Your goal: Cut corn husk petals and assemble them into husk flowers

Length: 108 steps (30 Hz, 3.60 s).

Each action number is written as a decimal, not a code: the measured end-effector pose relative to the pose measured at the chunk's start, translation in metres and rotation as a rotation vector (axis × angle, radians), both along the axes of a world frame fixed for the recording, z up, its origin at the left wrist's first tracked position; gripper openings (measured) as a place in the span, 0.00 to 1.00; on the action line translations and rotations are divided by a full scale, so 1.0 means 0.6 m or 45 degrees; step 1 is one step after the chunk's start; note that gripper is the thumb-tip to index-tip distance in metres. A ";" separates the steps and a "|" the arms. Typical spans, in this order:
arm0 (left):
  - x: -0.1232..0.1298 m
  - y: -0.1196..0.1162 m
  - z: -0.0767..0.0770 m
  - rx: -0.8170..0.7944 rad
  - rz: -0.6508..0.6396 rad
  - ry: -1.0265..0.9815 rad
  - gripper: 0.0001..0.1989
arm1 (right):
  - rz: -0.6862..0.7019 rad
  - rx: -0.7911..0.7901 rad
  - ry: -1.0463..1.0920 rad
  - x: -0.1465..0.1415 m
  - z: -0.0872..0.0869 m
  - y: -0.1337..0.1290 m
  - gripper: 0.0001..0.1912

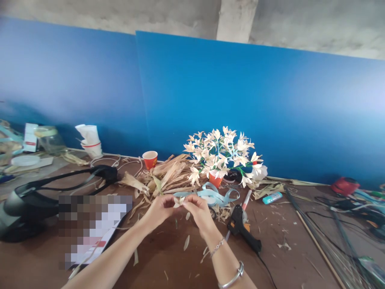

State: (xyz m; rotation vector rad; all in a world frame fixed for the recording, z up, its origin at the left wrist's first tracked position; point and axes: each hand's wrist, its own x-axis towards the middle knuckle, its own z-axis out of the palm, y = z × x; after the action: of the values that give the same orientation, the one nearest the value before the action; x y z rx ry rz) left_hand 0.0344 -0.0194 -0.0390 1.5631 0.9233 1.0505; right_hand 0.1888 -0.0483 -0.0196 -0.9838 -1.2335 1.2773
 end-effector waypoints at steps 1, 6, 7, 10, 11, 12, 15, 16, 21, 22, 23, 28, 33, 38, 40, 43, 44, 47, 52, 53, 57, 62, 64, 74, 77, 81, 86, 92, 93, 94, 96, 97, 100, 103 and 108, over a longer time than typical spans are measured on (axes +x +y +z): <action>-0.001 -0.001 0.002 -0.028 -0.018 -0.005 0.07 | -0.012 0.002 0.010 -0.001 0.001 0.000 0.06; -0.003 -0.009 0.018 -0.160 -0.073 0.002 0.12 | -0.066 -0.049 0.096 0.001 -0.001 0.002 0.06; -0.003 -0.010 0.020 -0.165 -0.064 0.015 0.13 | -0.077 -0.061 0.110 0.002 -0.003 0.004 0.06; -0.002 -0.009 0.020 -0.158 0.010 0.063 0.15 | -0.142 -0.058 0.152 0.006 -0.009 0.009 0.06; -0.002 -0.008 0.018 -0.151 0.043 0.062 0.14 | -0.161 -0.059 0.185 0.007 -0.010 0.010 0.05; -0.002 -0.006 0.017 -0.144 0.076 0.048 0.13 | -0.172 -0.069 0.230 0.007 -0.011 0.011 0.05; -0.003 -0.003 0.015 -0.126 0.154 -0.031 0.12 | -0.183 -0.128 0.387 0.008 -0.010 0.014 0.05; -0.004 -0.002 0.016 -0.128 0.172 -0.055 0.12 | -0.187 -0.142 0.422 0.008 -0.010 0.014 0.05; -0.012 -0.004 0.025 -0.128 0.323 -0.142 0.15 | -0.197 -0.175 0.445 0.008 -0.006 0.014 0.06; -0.014 -0.003 0.024 -0.119 0.356 -0.168 0.15 | -0.202 -0.175 0.436 0.009 -0.006 0.014 0.06; -0.017 -0.002 0.023 -0.112 0.381 -0.193 0.15 | -0.209 -0.172 0.428 0.009 -0.005 0.014 0.06; -0.025 0.010 0.011 -0.140 0.388 -0.294 0.19 | -0.272 -0.171 0.441 0.012 -0.006 0.017 0.05; -0.026 0.016 0.008 -0.166 0.378 -0.254 0.20 | -0.259 -0.175 0.471 0.013 -0.009 0.019 0.05; -0.020 0.005 0.021 -0.165 0.420 -0.176 0.16 | -0.207 -0.175 0.471 0.012 -0.012 0.018 0.05; -0.018 0.000 0.025 -0.142 0.406 -0.176 0.16 | -0.204 -0.170 0.447 0.011 -0.013 0.017 0.06; -0.014 -0.004 0.027 -0.077 0.351 -0.154 0.17 | -0.204 -0.169 0.407 0.010 -0.013 0.016 0.06; -0.014 -0.004 0.027 -0.055 0.340 -0.133 0.18 | -0.200 -0.170 0.403 0.009 -0.012 0.015 0.06; -0.013 -0.002 0.024 -0.016 0.359 -0.039 0.23 | -0.185 -0.167 0.394 0.006 -0.010 0.013 0.06; -0.017 0.010 0.015 0.229 0.493 0.062 0.17 | -0.177 -0.155 0.344 0.003 -0.011 0.013 0.07; -0.018 0.013 0.013 0.308 0.497 0.087 0.14 | -0.169 -0.154 0.338 0.003 -0.011 0.014 0.07; -0.020 0.015 0.007 0.462 0.495 0.272 0.15 | -0.149 -0.144 0.322 0.003 -0.013 0.014 0.07; -0.013 0.002 0.011 0.646 0.512 0.344 0.12 | -0.138 -0.111 0.256 0.000 -0.009 0.009 0.08; -0.008 -0.005 0.015 0.699 0.513 0.405 0.09 | -0.128 -0.102 0.227 -0.003 -0.006 0.005 0.08; -0.002 -0.019 0.022 0.904 0.641 0.602 0.05 | -0.087 -0.108 0.114 -0.015 -0.010 -0.002 0.09; -0.002 -0.018 0.022 0.896 0.624 0.589 0.06 | -0.065 -0.113 0.097 -0.016 -0.011 -0.003 0.09; -0.002 -0.016 0.022 0.860 0.597 0.534 0.06 | -0.096 -0.035 0.014 -0.017 -0.004 -0.006 0.07; -0.005 -0.013 0.019 0.860 0.587 0.548 0.06 | -0.486 0.508 -0.412 -0.016 0.009 -0.021 0.05; -0.003 -0.022 0.022 0.898 0.571 0.656 0.04 | -0.685 0.986 -1.026 -0.025 0.006 -0.030 0.03; -0.002 -0.023 0.022 0.910 0.570 0.663 0.05 | -0.703 1.009 -1.075 -0.027 0.004 -0.030 0.03; -0.001 -0.023 0.022 0.925 0.572 0.663 0.05 | -0.714 1.027 -1.113 -0.029 0.003 -0.031 0.03; 0.001 -0.023 0.020 0.960 0.565 0.651 0.05 | -0.733 1.042 -1.155 -0.033 0.000 -0.032 0.04; 0.002 -0.023 0.018 0.971 0.559 0.644 0.05 | -0.737 1.043 -1.166 -0.034 -0.001 -0.033 0.05; 0.005 -0.021 0.014 0.979 0.542 0.619 0.05 | -0.709 1.041 -1.180 -0.036 -0.004 -0.035 0.06; 0.005 -0.019 0.010 0.979 0.529 0.603 0.05 | -0.657 1.060 -1.171 -0.035 -0.007 -0.034 0.07; 0.004 -0.014 0.007 0.970 0.506 0.556 0.06 | -0.614 1.071 -1.128 -0.031 -0.005 -0.032 0.07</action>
State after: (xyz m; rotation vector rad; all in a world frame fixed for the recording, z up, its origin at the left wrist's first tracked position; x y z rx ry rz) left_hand 0.0369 -0.0278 -0.0347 2.3658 1.2459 1.4814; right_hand 0.1699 -0.0673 -0.0228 -1.1082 -1.8071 -0.1615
